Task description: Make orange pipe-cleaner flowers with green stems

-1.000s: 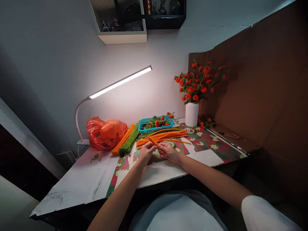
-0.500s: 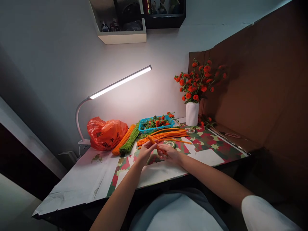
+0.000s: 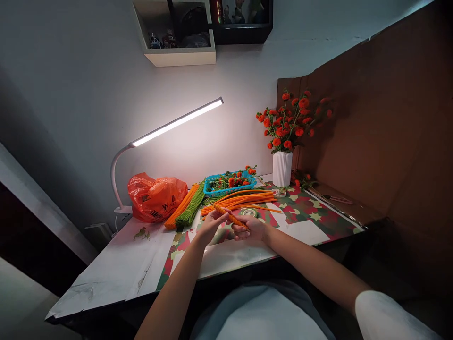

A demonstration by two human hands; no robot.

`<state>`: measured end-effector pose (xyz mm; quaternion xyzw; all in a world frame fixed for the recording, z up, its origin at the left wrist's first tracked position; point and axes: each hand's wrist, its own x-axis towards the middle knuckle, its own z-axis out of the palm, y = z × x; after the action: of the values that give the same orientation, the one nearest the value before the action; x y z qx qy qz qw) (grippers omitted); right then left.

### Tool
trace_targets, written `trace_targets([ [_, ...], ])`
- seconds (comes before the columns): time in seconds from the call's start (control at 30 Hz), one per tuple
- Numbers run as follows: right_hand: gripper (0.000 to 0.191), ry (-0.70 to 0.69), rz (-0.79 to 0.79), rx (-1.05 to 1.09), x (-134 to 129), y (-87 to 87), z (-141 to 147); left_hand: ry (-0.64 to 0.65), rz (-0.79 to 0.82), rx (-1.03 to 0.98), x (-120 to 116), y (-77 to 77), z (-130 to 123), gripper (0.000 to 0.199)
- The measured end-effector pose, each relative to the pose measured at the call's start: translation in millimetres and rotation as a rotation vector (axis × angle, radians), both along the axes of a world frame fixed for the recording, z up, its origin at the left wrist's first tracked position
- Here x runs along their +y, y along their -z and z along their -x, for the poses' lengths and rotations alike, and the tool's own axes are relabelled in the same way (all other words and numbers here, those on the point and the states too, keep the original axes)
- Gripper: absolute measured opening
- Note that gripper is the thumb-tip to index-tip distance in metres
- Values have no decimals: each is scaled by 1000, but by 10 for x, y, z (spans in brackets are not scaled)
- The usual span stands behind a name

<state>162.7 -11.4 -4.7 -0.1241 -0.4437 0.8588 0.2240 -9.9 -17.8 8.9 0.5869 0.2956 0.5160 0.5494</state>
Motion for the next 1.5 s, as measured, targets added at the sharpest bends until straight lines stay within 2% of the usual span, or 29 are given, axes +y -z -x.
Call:
trace_targets([
  [0.17, 39, -8, -23, -17, 0, 23, -3, -34, -65, 75, -15, -16, -3, 33],
  [0.33, 19, 166, 32, -40, -31, -3, 19, -41, -117, 146, -58, -51, -27, 32],
  [0.57, 22, 317, -58, -72, -30, -7, 49, -173, -275, 303, 33, 96, -18, 30],
  [0.67, 25, 358, -124, -49, -17, 34, 61, -178, -300, 308, 74, 144, -15, 30],
  [0.87, 28, 340, -157, -1, -5, 77, 70, -186, -286, 279, 81, 136, -42, 33],
  [1.1, 26, 281, -88, 27, -4, 52, 71, -195, -225, 194, 76, 125, -89, 33],
  [1.2, 20, 206, -19, 57, 0, 17, 59, -180, -120, 28, 81, 81, -67, 38],
  [1.33, 16, 90, 82, 66, -5, -35, 25, -89, 38, -286, 74, -7, 4, 45],
  [1.4, 17, 55, 99, 48, -15, -49, 14, -62, 83, -338, 76, -25, 34, 44],
  [1.5, 18, 75, 62, -19, -40, -40, 37, -90, 123, -331, 98, -2, 53, 41],
])
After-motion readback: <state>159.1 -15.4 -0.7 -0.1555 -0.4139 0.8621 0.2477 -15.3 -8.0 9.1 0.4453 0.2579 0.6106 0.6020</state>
